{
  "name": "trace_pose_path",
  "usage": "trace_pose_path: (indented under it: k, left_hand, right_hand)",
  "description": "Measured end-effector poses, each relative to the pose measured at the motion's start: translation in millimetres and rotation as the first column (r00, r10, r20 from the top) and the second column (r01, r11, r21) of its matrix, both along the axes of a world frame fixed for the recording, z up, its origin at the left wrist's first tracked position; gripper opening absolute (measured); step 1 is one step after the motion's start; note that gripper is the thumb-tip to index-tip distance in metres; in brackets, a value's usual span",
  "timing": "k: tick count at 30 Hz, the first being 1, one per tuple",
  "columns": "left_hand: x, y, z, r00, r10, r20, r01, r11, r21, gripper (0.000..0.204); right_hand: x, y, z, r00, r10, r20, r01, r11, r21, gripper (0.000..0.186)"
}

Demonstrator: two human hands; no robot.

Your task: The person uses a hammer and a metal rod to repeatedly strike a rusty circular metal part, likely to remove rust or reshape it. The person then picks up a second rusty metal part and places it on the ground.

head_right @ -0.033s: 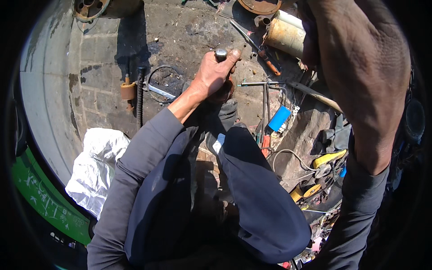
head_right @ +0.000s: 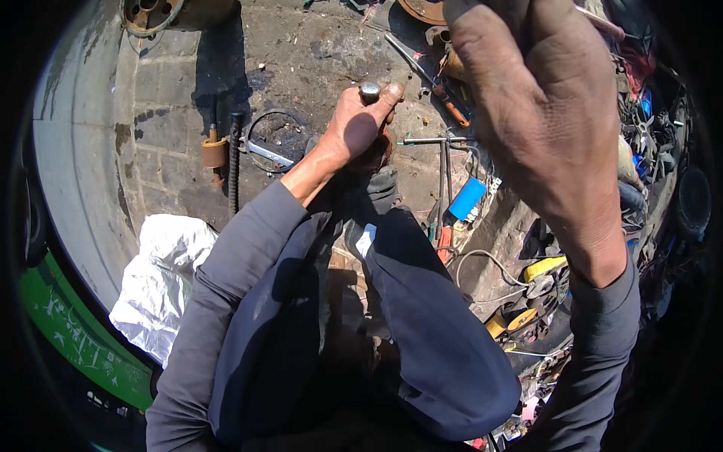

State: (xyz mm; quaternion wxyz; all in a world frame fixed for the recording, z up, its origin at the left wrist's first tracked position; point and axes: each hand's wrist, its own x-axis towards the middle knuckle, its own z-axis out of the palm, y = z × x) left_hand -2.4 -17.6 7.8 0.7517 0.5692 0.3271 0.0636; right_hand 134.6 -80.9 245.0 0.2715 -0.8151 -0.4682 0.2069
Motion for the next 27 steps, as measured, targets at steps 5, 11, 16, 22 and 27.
trace_pose_path:
  k: [5,11,16,22,27]
  left_hand:
    - [5.1,0.0,1.3,1.0,-0.005,-0.016,0.006,0.997,0.074,0.042]
    - [1.5,-2.0,-3.2,0.999,-0.04,0.0,0.04,0.999,0.011,0.046]
    - [2.5,-3.4,1.6,0.998,-0.065,-0.018,0.067,0.991,0.113,0.042]
    - [3.8,-3.9,5.4,0.992,-0.12,-0.047,0.123,0.99,0.064,0.043]
    - [5.7,-2.0,-0.7,0.993,-0.12,-0.003,0.12,0.993,0.014,0.043]
  right_hand:
    - [19.3,-16.8,-28.3,0.962,0.11,-0.248,-0.221,0.849,-0.481,0.034]
    - [53.9,-10.6,34.8,0.987,0.084,-0.14,-0.084,0.996,0.002,0.055]
    - [2.0,-6.0,-9.3,0.992,0.11,-0.064,-0.126,0.923,-0.364,0.024]
    - [24.0,-27.3,-5.4,0.93,-0.025,-0.367,-0.075,0.963,-0.258,0.042]
    - [26.5,-25.2,-0.5,0.986,-0.005,-0.169,-0.018,0.991,-0.134,0.038]
